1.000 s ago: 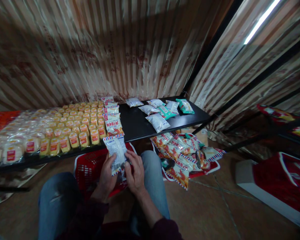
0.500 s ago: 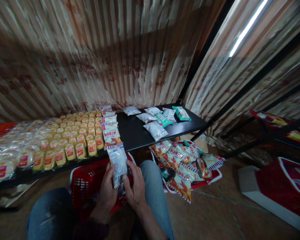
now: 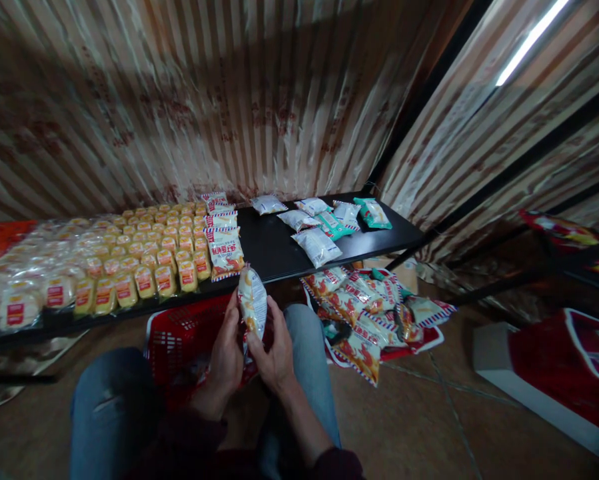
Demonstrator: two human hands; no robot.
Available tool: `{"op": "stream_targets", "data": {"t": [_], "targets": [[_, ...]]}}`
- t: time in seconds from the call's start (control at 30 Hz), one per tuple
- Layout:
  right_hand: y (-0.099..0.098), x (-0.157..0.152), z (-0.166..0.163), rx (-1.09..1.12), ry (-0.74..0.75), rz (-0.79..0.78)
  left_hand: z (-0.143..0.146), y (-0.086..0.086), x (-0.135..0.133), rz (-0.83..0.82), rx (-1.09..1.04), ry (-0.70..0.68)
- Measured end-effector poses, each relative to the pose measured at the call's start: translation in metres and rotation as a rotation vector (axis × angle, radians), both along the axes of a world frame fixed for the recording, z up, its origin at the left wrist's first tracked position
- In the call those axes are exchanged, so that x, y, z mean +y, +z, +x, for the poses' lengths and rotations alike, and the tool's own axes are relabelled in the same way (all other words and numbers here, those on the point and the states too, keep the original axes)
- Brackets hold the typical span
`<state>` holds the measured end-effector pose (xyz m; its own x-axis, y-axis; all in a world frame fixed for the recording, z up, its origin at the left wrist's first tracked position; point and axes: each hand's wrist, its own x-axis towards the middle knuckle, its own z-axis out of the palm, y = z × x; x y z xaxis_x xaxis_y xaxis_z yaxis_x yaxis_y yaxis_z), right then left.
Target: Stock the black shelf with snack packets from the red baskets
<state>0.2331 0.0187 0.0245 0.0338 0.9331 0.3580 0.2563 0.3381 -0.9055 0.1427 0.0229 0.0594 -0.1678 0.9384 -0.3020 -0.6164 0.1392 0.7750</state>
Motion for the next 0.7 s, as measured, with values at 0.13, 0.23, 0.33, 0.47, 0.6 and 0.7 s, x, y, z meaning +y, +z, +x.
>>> {"op": "stream_targets", "data": {"t": [0.13, 0.23, 0.33, 0.47, 0.6, 0.7], "targets": [[-0.001, 0.0, -0.001, 0.032, 0.006, -0.015, 0.0, -0.001, -0.001, 0.04, 0.1, -0.017], [0.001, 0.002, 0.0, 0.056, -0.032, -0.044, 0.002, 0.002, 0.0, 0.068, 0.142, -0.041], [0.004, 0.01, 0.003, 0.176, -0.081, -0.113, 0.005, 0.006, 0.004, 0.104, 0.187, -0.073], [0.01, 0.031, 0.013, 0.439, -0.089, -0.231, 0.009, 0.012, 0.018, 0.143, 0.346, -0.114], [0.023, 0.059, 0.022, 0.659, -0.033, -0.322, 0.016, 0.015, 0.038, 0.202, 0.462, -0.093], [0.034, 0.08, 0.025, 0.84, -0.047, -0.394, 0.021, 0.014, 0.056, 0.241, 0.558, -0.077]]}}
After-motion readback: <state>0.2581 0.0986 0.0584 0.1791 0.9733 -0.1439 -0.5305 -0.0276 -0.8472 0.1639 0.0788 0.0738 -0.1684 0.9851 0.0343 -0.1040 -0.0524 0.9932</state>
